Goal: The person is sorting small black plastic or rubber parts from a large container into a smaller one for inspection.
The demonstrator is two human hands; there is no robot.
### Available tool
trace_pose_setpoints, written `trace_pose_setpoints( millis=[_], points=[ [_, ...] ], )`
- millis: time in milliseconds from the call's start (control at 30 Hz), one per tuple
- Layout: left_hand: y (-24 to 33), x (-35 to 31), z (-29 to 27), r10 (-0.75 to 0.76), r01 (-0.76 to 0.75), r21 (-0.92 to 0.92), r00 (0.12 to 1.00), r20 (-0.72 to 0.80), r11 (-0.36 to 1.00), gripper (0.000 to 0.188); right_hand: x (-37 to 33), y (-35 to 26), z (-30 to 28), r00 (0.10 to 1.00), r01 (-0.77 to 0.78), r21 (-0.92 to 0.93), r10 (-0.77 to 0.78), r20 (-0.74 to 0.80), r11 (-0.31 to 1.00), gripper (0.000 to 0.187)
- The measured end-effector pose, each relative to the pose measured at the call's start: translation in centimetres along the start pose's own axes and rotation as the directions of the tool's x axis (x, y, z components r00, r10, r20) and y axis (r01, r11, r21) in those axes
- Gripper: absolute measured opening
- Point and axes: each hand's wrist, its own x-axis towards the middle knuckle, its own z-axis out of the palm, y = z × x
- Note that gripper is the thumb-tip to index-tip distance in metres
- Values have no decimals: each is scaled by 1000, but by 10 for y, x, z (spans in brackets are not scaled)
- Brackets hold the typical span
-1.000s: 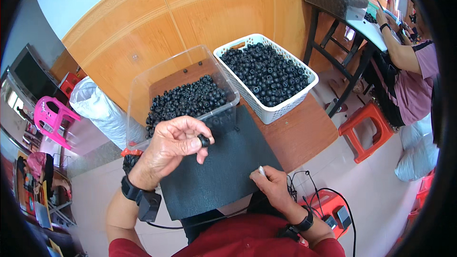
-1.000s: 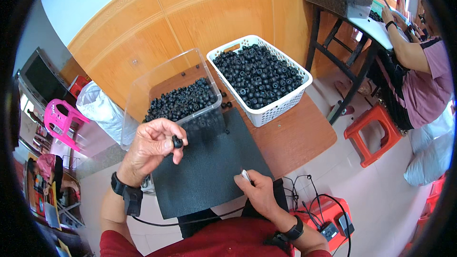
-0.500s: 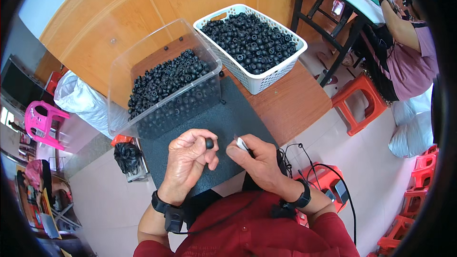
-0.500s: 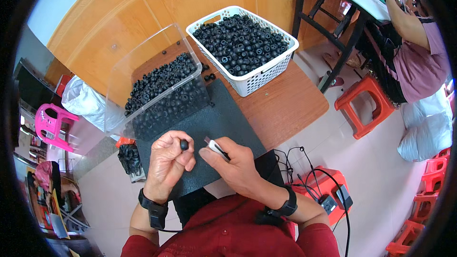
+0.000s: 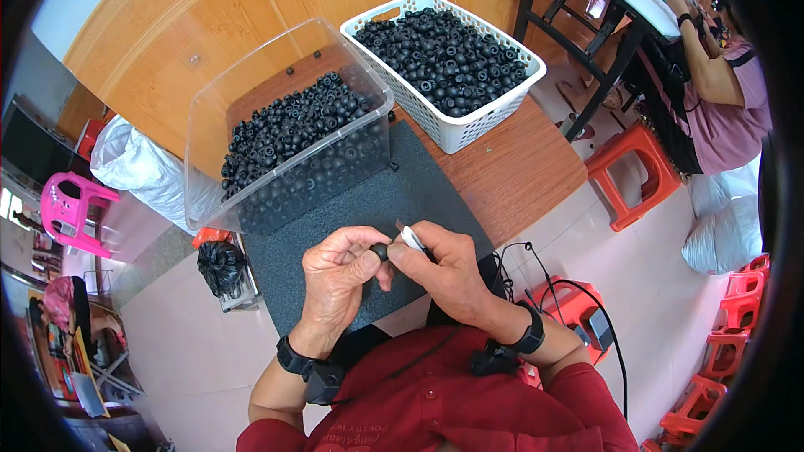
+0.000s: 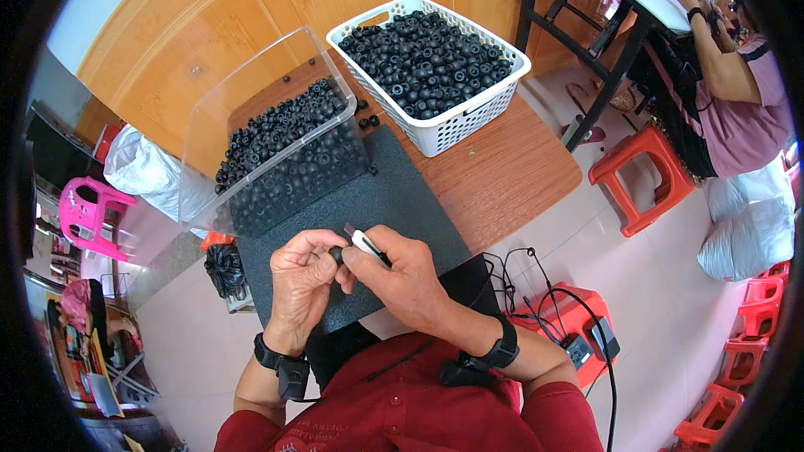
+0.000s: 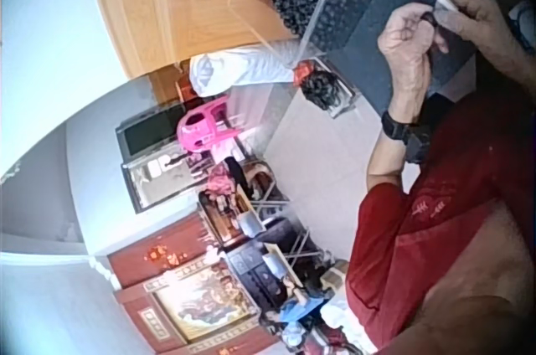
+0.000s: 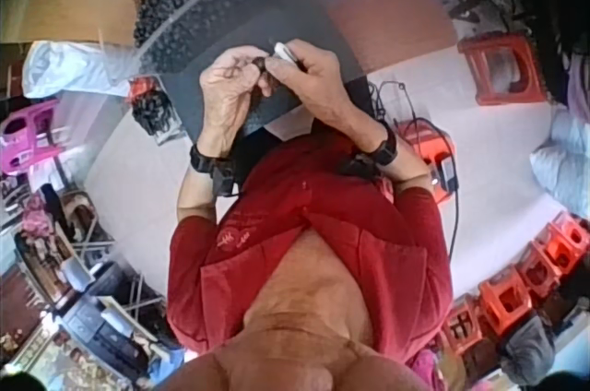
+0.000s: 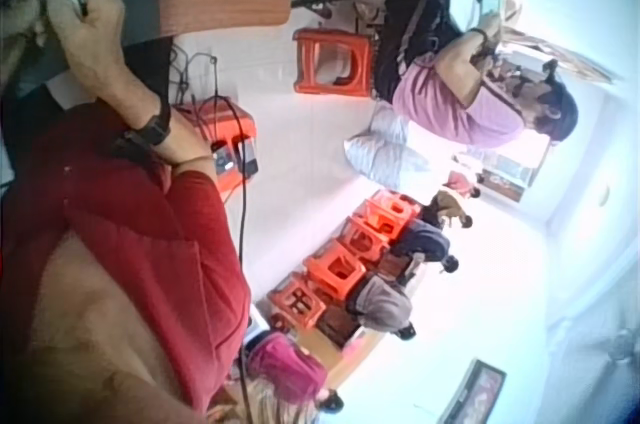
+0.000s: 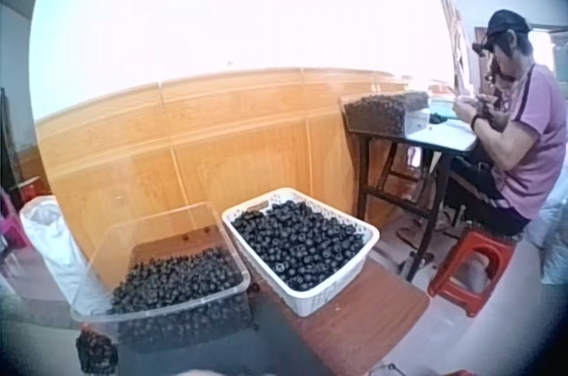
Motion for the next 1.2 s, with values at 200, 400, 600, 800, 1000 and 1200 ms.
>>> trace_pose_setpoints(
  millis=[200, 400, 600, 800, 1000, 1200],
  points=[
    [-2, -1, -4, -35, 36, -70, 999, 24, 997, 25, -1, 8, -4, 1000, 19, -184, -17, 11, 983, 17],
    [-2, -3, -3, -44, 36, -111, 997, -69, 993, 24, -2, 24, -2, 978, 199, -350, -205, 20, 915, 22],
    [1, -7, 1, -114, 103, -133, 990, -80, 986, 25, -3, 26, -2, 974, 225, -484, -191, 119, 846, 22],
    [-2, -8, 0, -113, 102, -118, 989, -93, 988, 25, -4, 29, -3, 969, 243, -552, -221, 107, 798, 22],
    [-4, -9, 0, -141, 125, -158, 986, -94, 980, 24, -5, 30, -4, 969, 244, -551, -225, 103, 798, 21],
    [-6, -8, -1, -163, 143, -189, 982, -94, 972, 24, -3, 37, -1, 950, 287, -489, -312, 32, 824, 24]
  ],
)
